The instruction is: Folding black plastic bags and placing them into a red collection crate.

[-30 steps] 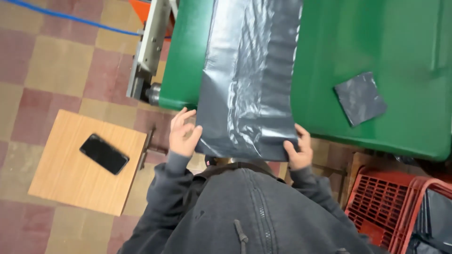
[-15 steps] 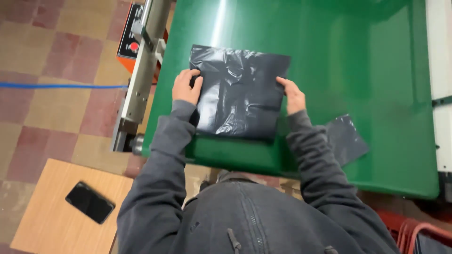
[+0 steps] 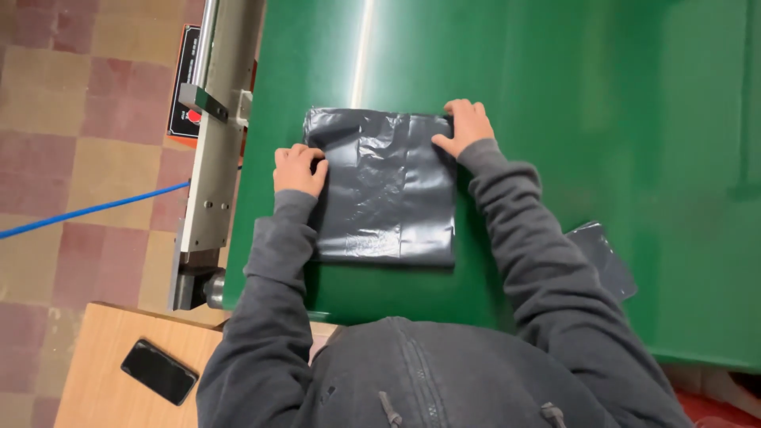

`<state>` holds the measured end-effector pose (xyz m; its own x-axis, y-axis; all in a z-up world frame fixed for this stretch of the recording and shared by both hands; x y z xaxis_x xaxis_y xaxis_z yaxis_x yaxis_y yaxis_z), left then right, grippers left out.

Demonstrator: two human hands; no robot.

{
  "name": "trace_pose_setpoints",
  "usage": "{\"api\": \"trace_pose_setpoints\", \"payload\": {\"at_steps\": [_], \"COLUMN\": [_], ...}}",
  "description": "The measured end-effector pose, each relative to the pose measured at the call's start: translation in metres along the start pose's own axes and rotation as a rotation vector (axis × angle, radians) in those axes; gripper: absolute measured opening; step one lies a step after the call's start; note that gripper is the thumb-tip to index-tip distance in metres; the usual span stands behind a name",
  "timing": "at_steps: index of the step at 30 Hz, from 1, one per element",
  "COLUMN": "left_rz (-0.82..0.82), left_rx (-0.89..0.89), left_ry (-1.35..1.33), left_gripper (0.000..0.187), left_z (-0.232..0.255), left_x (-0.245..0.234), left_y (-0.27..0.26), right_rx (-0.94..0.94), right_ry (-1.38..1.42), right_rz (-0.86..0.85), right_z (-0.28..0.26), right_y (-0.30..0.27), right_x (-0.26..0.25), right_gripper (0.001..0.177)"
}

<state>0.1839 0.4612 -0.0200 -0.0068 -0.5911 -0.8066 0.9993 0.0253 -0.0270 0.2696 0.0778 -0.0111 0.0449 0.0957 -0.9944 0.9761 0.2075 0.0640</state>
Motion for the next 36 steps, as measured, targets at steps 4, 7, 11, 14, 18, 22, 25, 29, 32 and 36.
{"api": "trace_pose_setpoints", "payload": {"at_steps": [4, 7, 11, 14, 18, 22, 25, 29, 32, 36], "left_rz": [-0.029, -0.006, 0.104, 0.109, 0.338, -0.09, -0.588, -0.607, -0.425, -0.139], "left_rx": [-0.008, -0.006, 0.088, 0.072, 0.317, 0.3, -0.383, -0.644, -0.74, -0.134], "left_ry": [-0.15, -0.177, -0.237, -0.182, 0.138, -0.351, -1.293, -1.833, -1.789, -1.375], "left_gripper": [0.015, 0.013, 0.017, 0.027, 0.046, 0.044, 0.073, 0.121, 0.094, 0.06], "left_z": [-0.01, -0.015, -0.025, -0.009, 0.056, 0.053, 0.024, 0.011, -0.055, -0.093], "left_x": [0.0, -0.004, 0.0, -0.006, -0.046, 0.005, 0.039, -0.001, 0.018, 0.018], "left_y": [0.005, 0.007, 0.001, 0.001, -0.028, -0.021, -0.027, -0.049, -0.062, -0.091], "right_rx": [0.027, 0.064, -0.004, 0.003, 0.057, 0.029, -0.043, -0.251, -0.317, -0.287], "right_ry": [-0.091, -0.213, -0.153, -0.135, -0.216, -0.222, -0.233, -0.105, -0.074, -0.144], "right_rz": [-0.253, -0.42, -0.429, -0.45, -0.506, -0.368, -0.029, 0.374, 0.469, 0.488], "right_z": [-0.01, -0.008, -0.018, -0.014, -0.015, -0.043, -0.078, -0.129, -0.148, -0.146], "right_y": [0.028, 0.04, 0.038, 0.035, 0.039, 0.008, -0.047, -0.15, -0.212, -0.248], "right_x": [0.016, 0.029, 0.021, 0.019, 0.038, 0.003, -0.049, -0.109, -0.1, -0.065], "right_gripper": [0.069, 0.072, 0.077, 0.077, 0.053, 0.031, 0.027, 0.024, 0.026, 0.03]}}
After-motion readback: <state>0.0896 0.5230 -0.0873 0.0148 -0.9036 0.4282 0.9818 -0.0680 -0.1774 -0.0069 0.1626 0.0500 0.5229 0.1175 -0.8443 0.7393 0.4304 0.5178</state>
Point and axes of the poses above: each hand's wrist, its own y-axis towards the middle knuckle, its own x-axis out of the palm, z = x × y, the point moved 6 cm from there along y, towards the middle knuckle, and after that the axes turned 15 degrees about -y, right-handed, at the moved point
